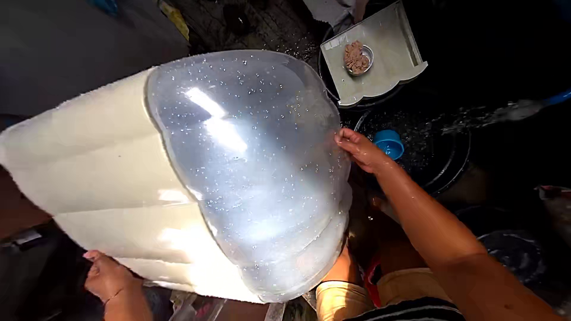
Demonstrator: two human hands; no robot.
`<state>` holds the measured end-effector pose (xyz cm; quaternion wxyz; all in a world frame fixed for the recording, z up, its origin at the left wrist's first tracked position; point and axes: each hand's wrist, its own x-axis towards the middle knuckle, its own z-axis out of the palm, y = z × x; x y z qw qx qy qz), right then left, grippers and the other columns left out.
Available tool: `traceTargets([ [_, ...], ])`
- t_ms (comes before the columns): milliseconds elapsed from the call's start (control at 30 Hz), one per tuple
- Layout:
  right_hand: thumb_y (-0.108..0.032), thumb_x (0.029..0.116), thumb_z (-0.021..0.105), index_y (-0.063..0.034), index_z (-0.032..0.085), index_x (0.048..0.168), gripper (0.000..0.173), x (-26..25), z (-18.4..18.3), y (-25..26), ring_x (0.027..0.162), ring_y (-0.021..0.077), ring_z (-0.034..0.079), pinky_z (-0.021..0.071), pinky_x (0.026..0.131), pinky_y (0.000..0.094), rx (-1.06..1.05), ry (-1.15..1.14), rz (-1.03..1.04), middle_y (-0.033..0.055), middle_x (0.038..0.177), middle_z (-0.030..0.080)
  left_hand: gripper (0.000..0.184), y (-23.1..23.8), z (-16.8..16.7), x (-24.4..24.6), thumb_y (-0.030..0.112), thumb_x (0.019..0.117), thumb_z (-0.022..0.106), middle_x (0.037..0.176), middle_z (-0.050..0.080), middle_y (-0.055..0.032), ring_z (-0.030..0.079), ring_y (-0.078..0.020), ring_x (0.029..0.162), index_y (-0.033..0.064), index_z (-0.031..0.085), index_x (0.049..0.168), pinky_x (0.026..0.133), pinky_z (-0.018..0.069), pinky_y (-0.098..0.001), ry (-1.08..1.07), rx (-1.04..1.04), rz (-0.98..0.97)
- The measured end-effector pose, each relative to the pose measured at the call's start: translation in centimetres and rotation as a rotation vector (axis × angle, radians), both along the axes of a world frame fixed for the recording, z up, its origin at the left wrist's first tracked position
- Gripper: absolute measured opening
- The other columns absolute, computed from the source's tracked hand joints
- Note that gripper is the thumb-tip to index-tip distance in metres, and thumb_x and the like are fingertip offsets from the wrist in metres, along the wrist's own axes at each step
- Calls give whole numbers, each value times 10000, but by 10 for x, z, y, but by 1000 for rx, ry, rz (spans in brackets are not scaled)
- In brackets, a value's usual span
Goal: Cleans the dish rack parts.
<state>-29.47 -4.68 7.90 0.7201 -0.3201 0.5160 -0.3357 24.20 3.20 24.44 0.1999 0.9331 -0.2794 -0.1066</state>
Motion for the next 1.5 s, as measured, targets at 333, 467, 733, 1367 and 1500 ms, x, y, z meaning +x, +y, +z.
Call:
traceTargets([
  [333,-152,961,526,-223,625,989,126,-73,75,-50,496,23,630,551,464,180,-23,-27,157,-50,665,684,756,31,-277,-41,592,1076,316,1249,647,-286,637,-358,1176,-68,637,1257,1027,485,-548,529,229,193],
  [467,-105,997,433,-208,649,993,240,-31,106,-66,513,0,637,543,459,154,-103,32,114,-56,694,700,763,34,-305,-77,600,1078,210,1433,564,-235,545,-327,1335,8,526,1442,1105,438,-525,861,264,237],
  [733,62,973,467,-146,584,952,240,158,183,-44,581,56,657,594,542,218,-10,149,-109,-29,725,673,660,72,-310,-31,527,1105,266,1586,437,-159,424,-291,1460,66,391,1561,1197,343,-456,1054,27,4],
  [1367,-125,1067,518,-51,463,1248,203,163,-12,10,701,195,726,624,644,339,164,-109,-19,131,907,710,932,-1,-170,-187,821,891,412,1726,42,-151,28,-477,1562,301,239,1645,1076,47,-861,99,209,-691],
  [1500,-413,1099,336,-120,416,1535,532,69,-80,46,1134,213,660,555,941,433,151,-119,84,113,1312,652,901,-24,-190,-188,769,928,390,1721,64,-164,111,-483,1551,283,178,1657,1053,144,-859,-28,294,-637],
])
